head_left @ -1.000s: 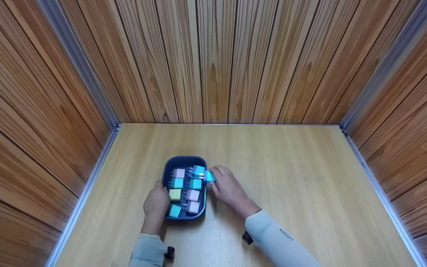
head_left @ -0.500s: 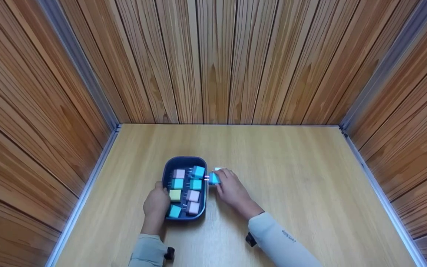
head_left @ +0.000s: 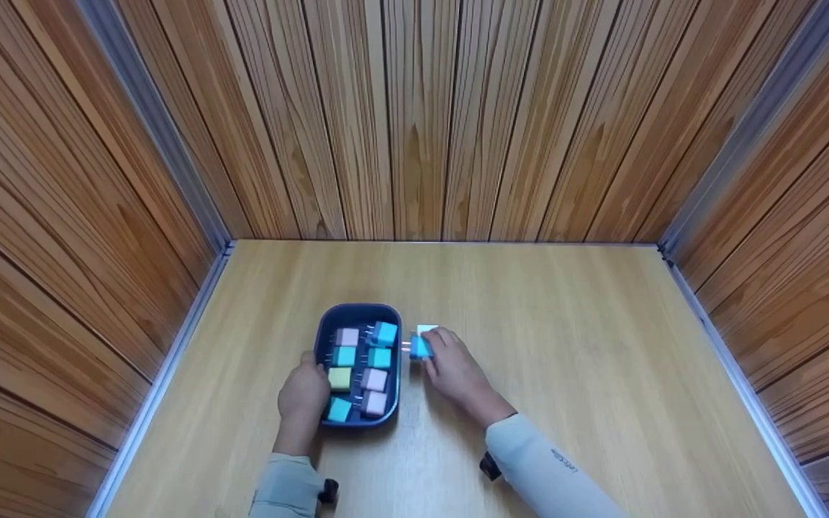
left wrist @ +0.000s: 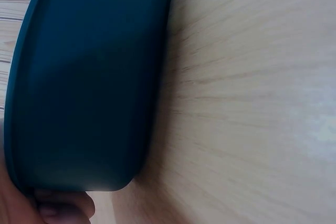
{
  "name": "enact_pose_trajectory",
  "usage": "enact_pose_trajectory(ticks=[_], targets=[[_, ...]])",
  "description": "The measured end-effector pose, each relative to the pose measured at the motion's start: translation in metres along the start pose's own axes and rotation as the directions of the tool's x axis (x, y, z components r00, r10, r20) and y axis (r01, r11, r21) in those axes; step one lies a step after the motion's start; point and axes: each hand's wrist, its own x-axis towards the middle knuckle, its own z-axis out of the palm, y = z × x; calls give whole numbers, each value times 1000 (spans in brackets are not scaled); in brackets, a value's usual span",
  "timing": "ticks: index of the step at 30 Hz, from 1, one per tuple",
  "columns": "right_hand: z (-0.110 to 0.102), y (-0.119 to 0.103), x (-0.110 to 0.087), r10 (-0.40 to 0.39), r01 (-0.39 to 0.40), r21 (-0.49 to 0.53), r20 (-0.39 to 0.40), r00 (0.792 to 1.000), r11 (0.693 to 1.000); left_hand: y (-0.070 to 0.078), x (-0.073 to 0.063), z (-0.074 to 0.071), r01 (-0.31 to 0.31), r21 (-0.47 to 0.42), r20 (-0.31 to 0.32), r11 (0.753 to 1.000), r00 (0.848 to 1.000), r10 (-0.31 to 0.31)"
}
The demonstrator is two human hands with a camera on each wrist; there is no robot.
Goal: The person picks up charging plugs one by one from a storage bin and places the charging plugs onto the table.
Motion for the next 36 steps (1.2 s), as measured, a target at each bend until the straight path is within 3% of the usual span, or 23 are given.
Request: enact_pose_trajectory(ticks=[21,28,36], targets=[[10,19,-1,40,-43,36,65,997,998,1,0,-1,16,-17,30,1000,999,-16],[15,20,1,30,-30,7,59,998,1000,1,-1,-1,4,-5,-2,1000,1000,-4],[18,20,4,52,-54,25,62,997,998,1,1,-1,21,-2,21,1000,1000,-20]])
